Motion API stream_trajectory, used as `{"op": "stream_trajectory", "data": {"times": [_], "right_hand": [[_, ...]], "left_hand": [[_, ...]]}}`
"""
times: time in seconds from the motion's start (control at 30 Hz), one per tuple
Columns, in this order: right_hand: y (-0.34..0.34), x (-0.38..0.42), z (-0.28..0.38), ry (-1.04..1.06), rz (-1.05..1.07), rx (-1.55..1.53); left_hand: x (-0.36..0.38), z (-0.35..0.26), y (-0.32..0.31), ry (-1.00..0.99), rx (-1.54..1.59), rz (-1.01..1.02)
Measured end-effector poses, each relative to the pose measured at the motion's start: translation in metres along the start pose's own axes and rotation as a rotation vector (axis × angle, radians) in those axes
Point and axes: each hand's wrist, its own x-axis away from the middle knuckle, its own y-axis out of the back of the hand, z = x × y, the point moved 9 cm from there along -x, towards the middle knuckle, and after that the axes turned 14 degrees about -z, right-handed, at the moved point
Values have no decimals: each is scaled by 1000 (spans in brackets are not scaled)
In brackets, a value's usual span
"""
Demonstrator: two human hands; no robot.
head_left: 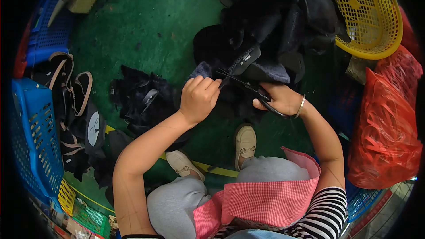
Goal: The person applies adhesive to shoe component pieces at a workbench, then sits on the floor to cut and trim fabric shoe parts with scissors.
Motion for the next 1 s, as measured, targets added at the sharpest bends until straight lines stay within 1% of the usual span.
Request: {"op": "stream_trajectory", "data": {"times": [0.03, 0.07, 0.13, 0.17, 0.23, 0.27, 0.33, 0.37, 0.4, 0.43, 0.47, 0.5, 0.57, 0.6, 0.63, 0.67, 0.7, 0.73, 0.77, 0.8, 0.83, 0.87, 0.9, 0.97, 1.0], "right_hand": [[2, 0, 4, 64, -37, 106], [2, 0, 7, 66, -36, 108], [9, -3, 21, 103, -122, 108], [8, -5, 22, 104, -124, 109], [-4, -8, 9, -14, -27, 117], [-6, -7, 8, -11, -27, 118], [-15, 3, -6, -259, -54, -429], [-9, 4, 1, -113, -157, -387], [-16, 9, -2, -112, -155, -388], [-17, 13, 1, -33, -209, -369], [-19, 16, 2, 47, -262, -349], [-30, 16, -13, 40, -258, -357], [-35, 12, -57, -295, -304, -321], [-34, 5, -81, -414, -346, -418], [-25, -2, -95, -447, -420, -397], [-18, -6, -107, -478, -492, -374], [-7, -8, -98, -413, -553, -279], [-9, -2, -95, -417, -548, -281], [-13, 3, -82, -317, -522, -260], [-17, 8, -65, -209, -492, -238], [-38, 23, -42, -195, -256, -463], [-59, 44, -17, -283, -14, -595], [-81, 59, -7, -290, 149, -671], [-114, 77, -8, -373, 237, -645], [-123, 79, -12, -422, 232, -619]], "left_hand": [[3, 2, -1, 49, 29, 29], [6, -1, 0, 49, 28, 27], [9, 0, 1, 121, 91, 2], [9, -1, 1, 119, 91, 0], [10, 5, 2, 202, 136, -8], [14, 6, 1, 202, 134, -10], [25, 5, 1, 232, 211, -6], [32, 4, 4, 234, 209, -6], [49, 17, -10, 519, 273, 221], [77, 24, -22, 806, 332, 452], [84, 21, -20, 792, 354, 455], [93, 21, -18, 795, 350, 454], [107, 23, -7, 949, 681, 187], [117, 29, -3, 1014, 734, 141], [128, 37, 3, 1079, 788, 92], [141, 45, 7, 1150, 799, 87], [140, 46, 15, 1171, 808, 35], [139, 45, 23, 1194, 817, -15], [137, 43, 27, 1224, 824, -64], [141, 46, 29, 1224, 818, -70], [151, 49, 30, 1233, 807, -50], [158, 50, 29, 1242, 798, -27], [160, 49, 29, 1245, 796, -28], [159, 47, 31, 1225, 825, -72], [158, 45, 31, 1226, 824, -78]]}}
